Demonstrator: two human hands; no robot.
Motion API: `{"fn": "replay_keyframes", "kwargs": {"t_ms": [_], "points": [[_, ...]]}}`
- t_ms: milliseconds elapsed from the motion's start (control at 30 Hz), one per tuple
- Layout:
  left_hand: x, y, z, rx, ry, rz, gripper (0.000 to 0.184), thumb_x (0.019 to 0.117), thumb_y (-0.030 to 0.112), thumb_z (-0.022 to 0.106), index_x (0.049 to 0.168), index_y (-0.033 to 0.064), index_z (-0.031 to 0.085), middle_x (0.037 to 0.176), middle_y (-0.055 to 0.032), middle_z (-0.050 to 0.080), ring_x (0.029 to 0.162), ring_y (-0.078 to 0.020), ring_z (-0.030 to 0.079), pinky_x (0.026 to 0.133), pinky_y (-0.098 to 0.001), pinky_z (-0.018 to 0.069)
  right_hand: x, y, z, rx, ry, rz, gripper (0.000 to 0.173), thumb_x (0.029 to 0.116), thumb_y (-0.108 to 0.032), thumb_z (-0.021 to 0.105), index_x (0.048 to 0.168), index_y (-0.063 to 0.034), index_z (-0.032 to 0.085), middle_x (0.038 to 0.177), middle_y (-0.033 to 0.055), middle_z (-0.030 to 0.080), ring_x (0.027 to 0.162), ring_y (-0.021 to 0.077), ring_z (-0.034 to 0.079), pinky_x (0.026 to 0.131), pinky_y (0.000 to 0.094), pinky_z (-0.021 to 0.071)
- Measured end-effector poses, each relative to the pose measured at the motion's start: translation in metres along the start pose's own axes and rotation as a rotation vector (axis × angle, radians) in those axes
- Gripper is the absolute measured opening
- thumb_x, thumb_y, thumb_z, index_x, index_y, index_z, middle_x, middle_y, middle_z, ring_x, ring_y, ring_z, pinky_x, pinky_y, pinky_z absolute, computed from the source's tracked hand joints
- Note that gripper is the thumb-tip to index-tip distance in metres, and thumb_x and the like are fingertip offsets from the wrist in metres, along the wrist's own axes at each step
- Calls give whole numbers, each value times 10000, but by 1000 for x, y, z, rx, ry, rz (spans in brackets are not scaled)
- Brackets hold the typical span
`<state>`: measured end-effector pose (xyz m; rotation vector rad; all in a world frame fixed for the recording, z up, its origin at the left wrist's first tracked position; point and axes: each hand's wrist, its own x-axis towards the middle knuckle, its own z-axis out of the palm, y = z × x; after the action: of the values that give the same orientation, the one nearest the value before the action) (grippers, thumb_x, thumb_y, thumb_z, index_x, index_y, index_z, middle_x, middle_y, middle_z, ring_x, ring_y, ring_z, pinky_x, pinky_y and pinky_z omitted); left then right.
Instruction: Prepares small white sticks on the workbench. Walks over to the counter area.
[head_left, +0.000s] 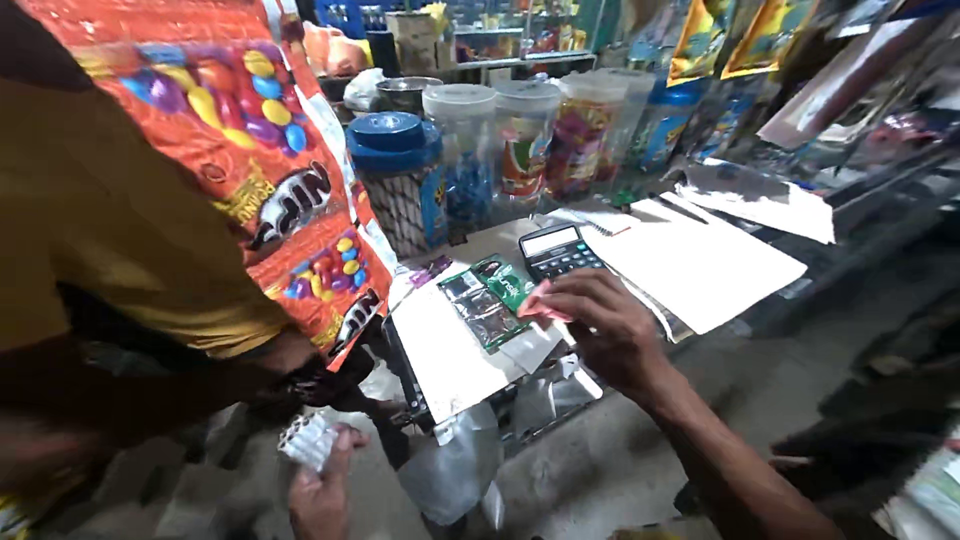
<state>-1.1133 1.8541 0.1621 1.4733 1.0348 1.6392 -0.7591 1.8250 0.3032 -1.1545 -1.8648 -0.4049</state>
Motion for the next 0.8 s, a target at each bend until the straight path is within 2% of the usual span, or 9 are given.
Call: {"fn": "replay_keyframes", "kwargs": {"t_ms": [133, 200, 267, 367, 400, 467, 633, 733, 800], "points": [[43, -29, -11, -34, -48, 12, 268, 1034, 200, 525, 1170, -29, 557, 883, 76, 709, 815, -57, 708, 827, -280, 614, -58, -23, -41, 182, 151, 320, 164, 1002, -140, 628, 1080, -47, 739, 1052, 48, 757, 965, 123, 725, 872, 322, 624], [57, -39, -11, -31, -43, 11, 234, 1040, 195, 500, 1108, -7, 598, 866, 79, 714, 810, -52, 705, 831, -274, 609, -100, -39, -49, 272, 160, 505, 204, 1032, -202, 587, 1135, -122, 743, 1103, -30, 767, 931, 70, 736, 821, 268, 638], [68, -48, -9, -27, -29, -6, 226, 1038, 181, 493, 1092, -12, 599, 862, 66, 706, 808, -62, 704, 824, -282, 611, -149, -57, -42, 271, 171, 709, 207, 1013, -178, 575, 1106, -120, 751, 1070, -49, 773, 876, 31, 728, 780, 232, 626], [82, -58, -5, -19, 10, -40, 271, 1025, 182, 517, 1129, -59, 585, 872, 27, 693, 816, -77, 696, 837, -296, 604, -213, -98, -19, 80, 27, 1191, 247, 969, -63, 574, 1122, 80, 706, 934, 128, 749, 781, 158, 718, 756, 359, 614], [87, -60, -3, -14, 15, -40, 276, 1026, 184, 516, 1121, -65, 592, 875, 22, 695, 822, -74, 696, 844, -294, 601, -226, -110, -9, 52, -41, 1362, 271, 991, -73, 580, 1159, 116, 675, 945, 201, 731, 812, 246, 720, 803, 444, 603], [92, -64, 3, -6, 6, -37, 262, 1029, 184, 501, 1085, -50, 605, 874, 40, 692, 821, -50, 691, 847, -269, 595, -260, -127, 7, 49, -128, 1578, 319, 1013, -109, 587, 1215, 134, 635, 1004, 262, 706, 888, 319, 708, 869, 502, 578], [99, -63, 7, 104, 24, -44, 296, 1039, 161, 507, 1110, -107, 611, 925, -37, 679, 842, -56, 672, 867, -263, 573, -329, -141, 23, 52, -285, 1737, 376, 1022, -167, 587, 1264, 120, 604, 1068, 297, 687, 954, 397, 698, 903, 572, 554], [104, -59, 4, 83, -71, 37, 317, 1048, 98, 458, 1191, -176, 528, 979, -82, 662, 864, -57, 659, 838, -256, 573, -333, -142, 21, 113, -174, 1808, 338, 1039, -166, 582, 1262, 85, 626, 1055, 262, 700, 894, 352, 721, 841, 533, 596], [97, -2, 29, 13, -169, -13, 224, 1040, -29, 379, 1146, -204, 471, 925, -63, 627, 818, -15, 634, 791, -191, 556, -328, -142, 16, 128, -11, 1780, 272, 1026, -150, 600, 1163, 74, 672, 957, 202, 714, 809, 273, 720, 766, 460, 616]]}}
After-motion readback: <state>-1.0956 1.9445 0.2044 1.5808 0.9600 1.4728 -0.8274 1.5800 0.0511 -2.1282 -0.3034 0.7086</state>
